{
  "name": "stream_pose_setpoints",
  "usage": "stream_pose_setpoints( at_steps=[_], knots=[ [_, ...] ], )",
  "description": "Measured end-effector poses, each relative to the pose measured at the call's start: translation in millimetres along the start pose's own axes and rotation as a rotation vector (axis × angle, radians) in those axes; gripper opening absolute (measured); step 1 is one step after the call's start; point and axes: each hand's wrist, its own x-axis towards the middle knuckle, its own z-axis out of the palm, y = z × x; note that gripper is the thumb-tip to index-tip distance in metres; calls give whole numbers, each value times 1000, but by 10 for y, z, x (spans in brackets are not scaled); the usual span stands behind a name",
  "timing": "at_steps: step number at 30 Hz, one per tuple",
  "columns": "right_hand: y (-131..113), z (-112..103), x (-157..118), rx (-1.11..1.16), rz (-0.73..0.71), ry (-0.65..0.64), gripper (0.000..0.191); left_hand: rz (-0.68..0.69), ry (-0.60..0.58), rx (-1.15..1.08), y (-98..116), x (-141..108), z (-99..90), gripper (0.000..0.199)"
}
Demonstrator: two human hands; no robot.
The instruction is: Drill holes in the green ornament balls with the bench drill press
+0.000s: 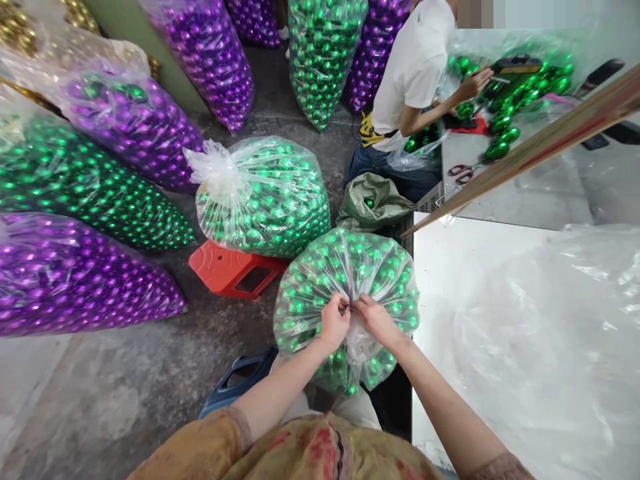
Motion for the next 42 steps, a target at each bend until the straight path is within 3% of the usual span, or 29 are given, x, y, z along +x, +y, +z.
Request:
stream_pose_setpoints(
  at_steps=[6, 10, 16, 23, 31, 38, 42],
  knots=[
    [115, -24, 53, 127, 32, -13, 26, 80, -78, 53, -15, -19, -19, 14],
    [176, 4, 65, 170, 74, 18, 32, 156, -78, 227, -11, -54, -21, 16],
    [117, 35, 35, 154, 78, 61, 33, 183, -118, 295, -28, -48, -56, 6],
    [107, -147, -64, 19, 79, 156, 30, 217, -165, 270, -89, -95, -153, 15],
    [273, -253, 61, -40, 168, 187, 37, 310, -361, 478, -135, -142, -251, 29],
    [234, -408, -2, 216, 210, 211, 49, 181, -322, 351, -155, -119, -247, 20],
    [43, -286, -20, 451, 187, 182, 56, 117, -259, 366, -84, -72, -160, 3]
  ],
)
